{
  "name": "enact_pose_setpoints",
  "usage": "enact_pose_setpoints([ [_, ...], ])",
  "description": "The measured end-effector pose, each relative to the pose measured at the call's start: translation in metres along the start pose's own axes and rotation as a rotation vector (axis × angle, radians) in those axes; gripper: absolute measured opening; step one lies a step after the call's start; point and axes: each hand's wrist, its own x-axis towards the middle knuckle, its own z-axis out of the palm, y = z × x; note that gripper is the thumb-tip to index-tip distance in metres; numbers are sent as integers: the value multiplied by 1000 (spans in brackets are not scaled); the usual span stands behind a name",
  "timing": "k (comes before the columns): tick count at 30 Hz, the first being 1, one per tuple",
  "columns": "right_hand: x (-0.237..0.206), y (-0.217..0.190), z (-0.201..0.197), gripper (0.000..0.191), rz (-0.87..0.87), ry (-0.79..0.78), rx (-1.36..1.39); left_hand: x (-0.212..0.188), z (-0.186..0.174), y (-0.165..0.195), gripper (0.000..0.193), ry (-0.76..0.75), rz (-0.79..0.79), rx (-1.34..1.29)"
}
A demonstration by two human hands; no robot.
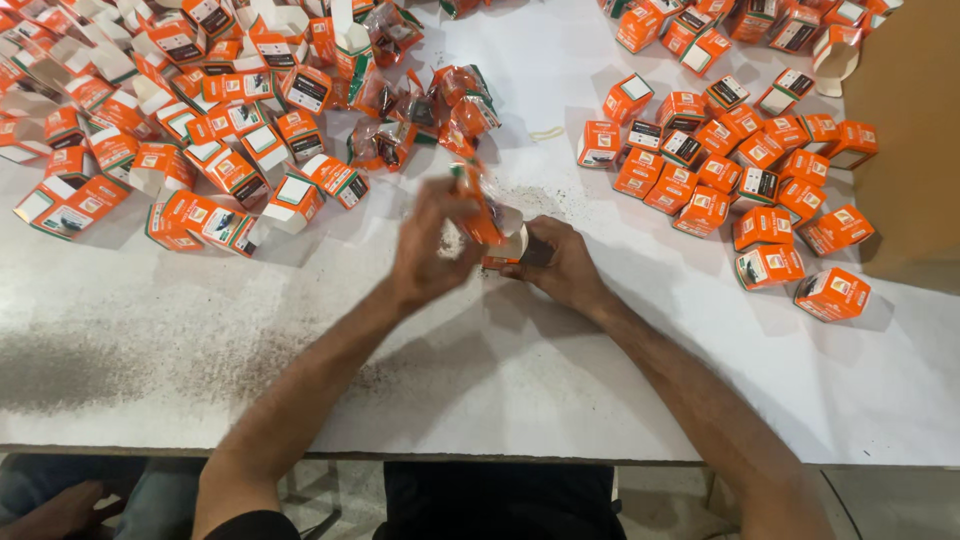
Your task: The person picks up small plastic-wrapped items from a pile on the table and places each one into a small orange cardboard box, folding the box flaps closed. They set finished boxes aside and repeatedly reach for new items and empty boxes to continue packing.
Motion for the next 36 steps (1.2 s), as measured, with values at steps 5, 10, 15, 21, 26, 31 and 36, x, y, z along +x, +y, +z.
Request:
enact_pose_setpoints([
  [5, 7, 10, 3, 38, -154, 47, -83, -4, 14, 11, 57, -172, 257, 193],
  [10, 9, 10, 7, 38, -55, 41, -122, -1, 8, 10, 57, -246, 126, 242],
  [15, 3, -1, 7, 46, -11, 3, -70, -1, 10, 19, 44, -207, 48, 167],
  [21, 3, -11, 9, 68, -46, 6, -119, -7, 13, 21, 38, -244, 37, 277],
  [26, 3, -8, 9, 71, -83, -5, -140, -10, 11, 11, 49, -356, 21, 153],
  [31, 1, -1, 15, 61, -57, 34, -166, -12, 16, 18, 46, -281, -21, 202],
  [36, -5, -1, 17, 62, -59, 51, -141, -6, 30, 34, 25, -202, -143, 330],
])
